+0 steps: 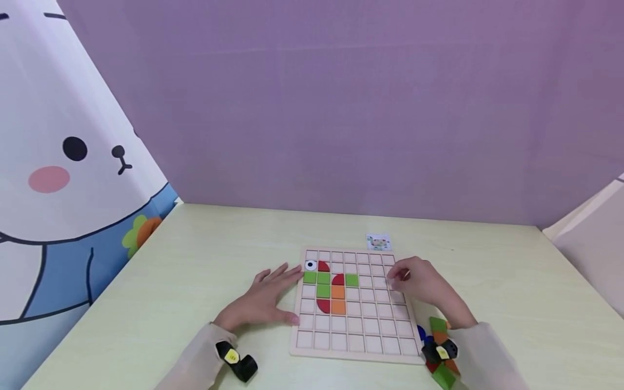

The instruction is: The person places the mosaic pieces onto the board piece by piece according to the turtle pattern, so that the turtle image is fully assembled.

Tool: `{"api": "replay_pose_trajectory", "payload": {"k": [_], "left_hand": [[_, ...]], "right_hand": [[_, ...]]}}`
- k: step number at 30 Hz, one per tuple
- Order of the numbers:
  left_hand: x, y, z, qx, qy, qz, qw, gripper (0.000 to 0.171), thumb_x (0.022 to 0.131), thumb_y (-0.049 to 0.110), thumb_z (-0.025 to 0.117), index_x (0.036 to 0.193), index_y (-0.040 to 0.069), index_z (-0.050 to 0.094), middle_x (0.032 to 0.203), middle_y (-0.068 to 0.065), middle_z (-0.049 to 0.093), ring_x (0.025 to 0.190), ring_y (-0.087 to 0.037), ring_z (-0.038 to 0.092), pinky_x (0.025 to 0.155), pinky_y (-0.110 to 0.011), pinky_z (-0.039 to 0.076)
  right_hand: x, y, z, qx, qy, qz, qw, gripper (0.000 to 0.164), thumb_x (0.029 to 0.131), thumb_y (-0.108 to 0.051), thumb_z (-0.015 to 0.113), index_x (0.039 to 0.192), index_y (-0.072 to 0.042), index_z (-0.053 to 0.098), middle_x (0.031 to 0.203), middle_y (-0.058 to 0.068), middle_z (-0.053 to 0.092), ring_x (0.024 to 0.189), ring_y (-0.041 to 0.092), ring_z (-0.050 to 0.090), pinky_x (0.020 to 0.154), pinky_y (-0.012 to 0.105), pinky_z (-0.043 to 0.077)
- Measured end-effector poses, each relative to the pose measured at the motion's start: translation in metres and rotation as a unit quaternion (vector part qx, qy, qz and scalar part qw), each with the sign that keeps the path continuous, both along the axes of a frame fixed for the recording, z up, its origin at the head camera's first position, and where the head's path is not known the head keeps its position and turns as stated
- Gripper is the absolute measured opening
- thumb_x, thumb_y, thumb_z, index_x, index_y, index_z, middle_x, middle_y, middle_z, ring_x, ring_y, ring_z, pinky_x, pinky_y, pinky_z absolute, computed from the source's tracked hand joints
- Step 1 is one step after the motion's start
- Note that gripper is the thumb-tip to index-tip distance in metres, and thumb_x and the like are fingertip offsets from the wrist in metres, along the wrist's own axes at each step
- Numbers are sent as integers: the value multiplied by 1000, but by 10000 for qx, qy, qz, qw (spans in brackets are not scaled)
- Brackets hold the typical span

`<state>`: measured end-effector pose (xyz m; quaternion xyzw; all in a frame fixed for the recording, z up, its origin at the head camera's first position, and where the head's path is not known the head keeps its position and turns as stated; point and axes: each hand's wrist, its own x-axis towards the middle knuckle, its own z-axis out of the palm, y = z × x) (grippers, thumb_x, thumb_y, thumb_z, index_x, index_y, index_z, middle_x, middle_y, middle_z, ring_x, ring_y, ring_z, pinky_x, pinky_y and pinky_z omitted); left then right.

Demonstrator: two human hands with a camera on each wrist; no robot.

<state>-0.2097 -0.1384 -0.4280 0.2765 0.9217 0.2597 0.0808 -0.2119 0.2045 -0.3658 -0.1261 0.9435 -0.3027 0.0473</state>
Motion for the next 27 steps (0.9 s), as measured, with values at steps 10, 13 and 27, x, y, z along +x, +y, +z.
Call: {"api": "replay_pose_trajectory", "payload": {"k": [10, 13, 27], "left_hand": [[0, 1, 1, 4, -1, 15, 10000, 97, 73, 59, 71, 151, 18, 30, 158, 0, 26, 148, -30, 10, 115, -58, 8], [0, 2, -1, -12, 17, 18, 10000, 97, 73, 59, 72, 151, 18, 29, 158, 0, 26, 148, -30, 11, 115, -59, 8], [-2, 4, -2, -29, -17, 49, 10000, 97, 73, 58, 72, 151, 18, 30, 158, 0, 26, 148, -30, 10, 115, -59, 7]], "right_hand": [[7, 24, -4, 145, 117, 39, 9998, 8, 82, -2, 67, 90, -3, 68, 80, 2, 60, 73, 16, 51, 60, 22, 44], [11, 34, -6, 136, 155, 124, 9997, 9, 82, -2, 68, 90, -2, 67, 80, 2, 60, 73, 15, 51, 61, 22, 45], [30, 75, -17, 240, -351, -45, 9991, 15, 79, -6, 73, 93, -5, 67, 79, 0, 58, 73, 15, 52, 61, 20, 46]]}}
